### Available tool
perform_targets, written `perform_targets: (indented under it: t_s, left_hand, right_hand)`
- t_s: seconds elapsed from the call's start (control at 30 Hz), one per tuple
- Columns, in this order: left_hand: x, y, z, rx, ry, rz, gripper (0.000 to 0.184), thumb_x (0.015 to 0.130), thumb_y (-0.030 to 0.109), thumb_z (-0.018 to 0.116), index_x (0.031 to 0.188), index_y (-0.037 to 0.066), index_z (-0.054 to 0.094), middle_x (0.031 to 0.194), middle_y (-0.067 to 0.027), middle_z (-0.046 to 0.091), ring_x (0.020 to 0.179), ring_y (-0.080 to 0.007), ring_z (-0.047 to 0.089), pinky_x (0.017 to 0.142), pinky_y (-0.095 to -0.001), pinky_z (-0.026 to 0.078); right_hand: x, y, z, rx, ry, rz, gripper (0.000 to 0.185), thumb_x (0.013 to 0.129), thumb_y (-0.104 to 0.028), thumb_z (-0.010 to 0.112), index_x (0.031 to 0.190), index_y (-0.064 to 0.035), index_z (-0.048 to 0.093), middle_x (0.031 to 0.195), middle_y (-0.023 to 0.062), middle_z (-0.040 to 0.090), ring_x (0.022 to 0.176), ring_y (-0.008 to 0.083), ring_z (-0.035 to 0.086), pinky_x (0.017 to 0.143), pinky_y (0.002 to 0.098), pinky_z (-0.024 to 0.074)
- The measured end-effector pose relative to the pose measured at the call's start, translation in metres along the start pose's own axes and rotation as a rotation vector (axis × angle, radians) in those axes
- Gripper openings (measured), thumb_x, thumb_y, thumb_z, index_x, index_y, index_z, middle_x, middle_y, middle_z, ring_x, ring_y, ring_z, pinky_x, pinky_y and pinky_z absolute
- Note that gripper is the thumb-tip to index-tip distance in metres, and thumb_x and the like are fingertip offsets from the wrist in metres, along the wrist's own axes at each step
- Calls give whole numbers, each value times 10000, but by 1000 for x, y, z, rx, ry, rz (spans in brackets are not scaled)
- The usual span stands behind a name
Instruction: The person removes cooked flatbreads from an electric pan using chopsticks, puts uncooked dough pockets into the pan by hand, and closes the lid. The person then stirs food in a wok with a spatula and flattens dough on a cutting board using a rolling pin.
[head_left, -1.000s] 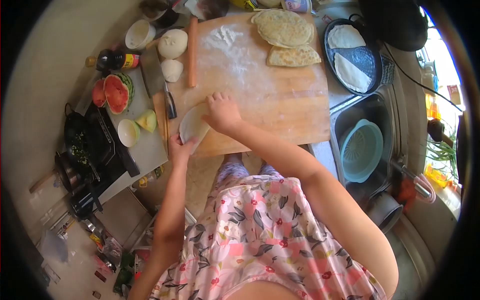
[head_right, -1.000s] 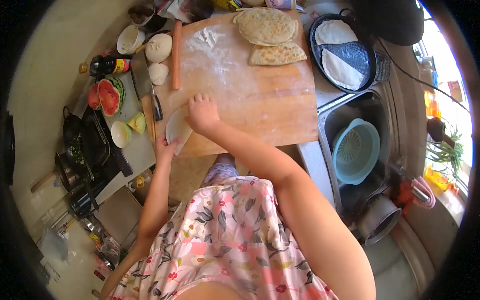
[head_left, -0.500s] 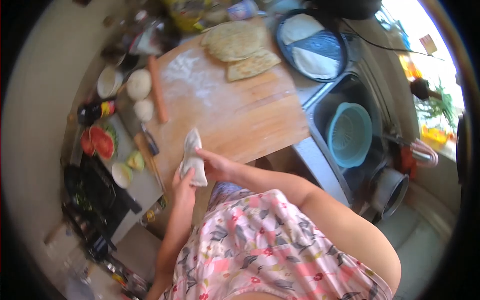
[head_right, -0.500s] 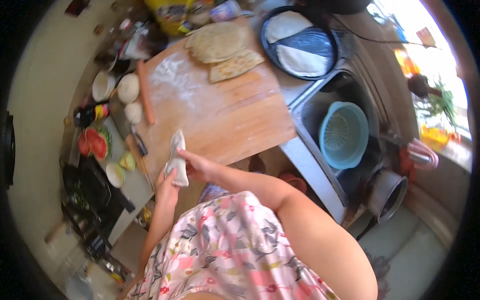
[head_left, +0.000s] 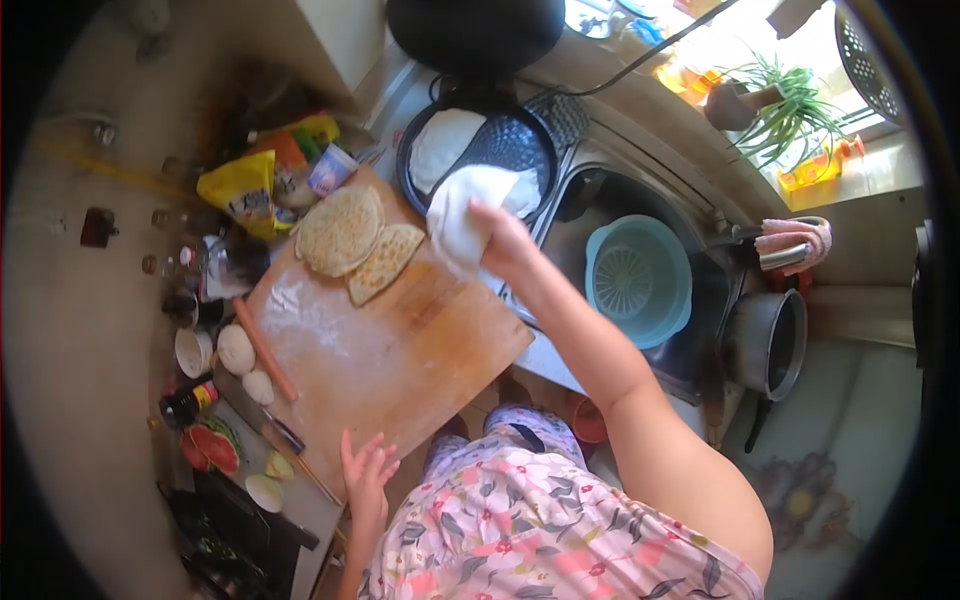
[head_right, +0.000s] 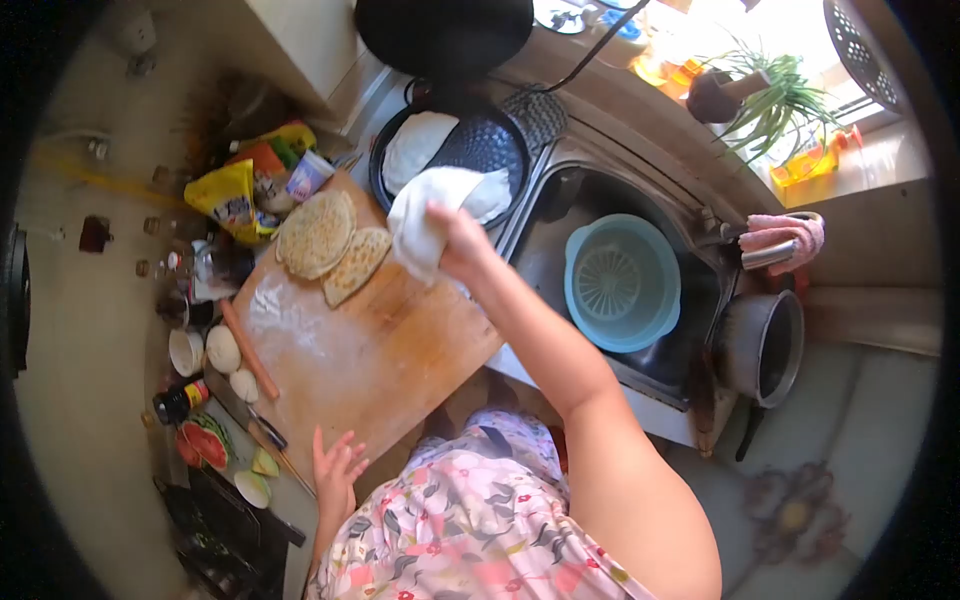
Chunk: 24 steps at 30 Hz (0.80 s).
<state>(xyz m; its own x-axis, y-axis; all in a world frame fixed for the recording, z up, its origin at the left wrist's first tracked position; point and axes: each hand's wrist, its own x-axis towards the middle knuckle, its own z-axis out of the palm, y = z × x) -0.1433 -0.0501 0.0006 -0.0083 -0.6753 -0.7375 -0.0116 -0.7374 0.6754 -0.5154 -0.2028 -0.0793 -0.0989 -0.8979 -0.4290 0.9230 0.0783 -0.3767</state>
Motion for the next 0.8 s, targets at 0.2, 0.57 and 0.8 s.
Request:
perform_targets:
  t_s: [0.2,0.57,0.8]
  left_hand:
    - [-4,11,5,79,82,25,744,926,82,580,1510,129,122,1259,-149,548,1019,-232,610,767,-324,516]
    - [-6,14,33,142,69,11,765,927,73,580,1514,113,91,1260,-154,537,1018,-232,605,785,-328,527]
    - [-3,13,38,141,43,25,785,918,62,589,1517,119,85,1250,-161,537,1010,-225,608,770,-310,530]
  right_hand:
    - [121,-80,-54,161,172,-152,313,967,-136,487,1231,31,475,1148,197,593,1066,350,598,953,494,484]
    - [190,-56,-68,285,507,-351,367,818,64,462,1182,89,502,1106,213,597,1003,364,624,858,479,539]
    - [191,-49,-66,404,423,-454,437,886,81,351,1320,47,387,1291,260,468,1173,460,508,958,645,445]
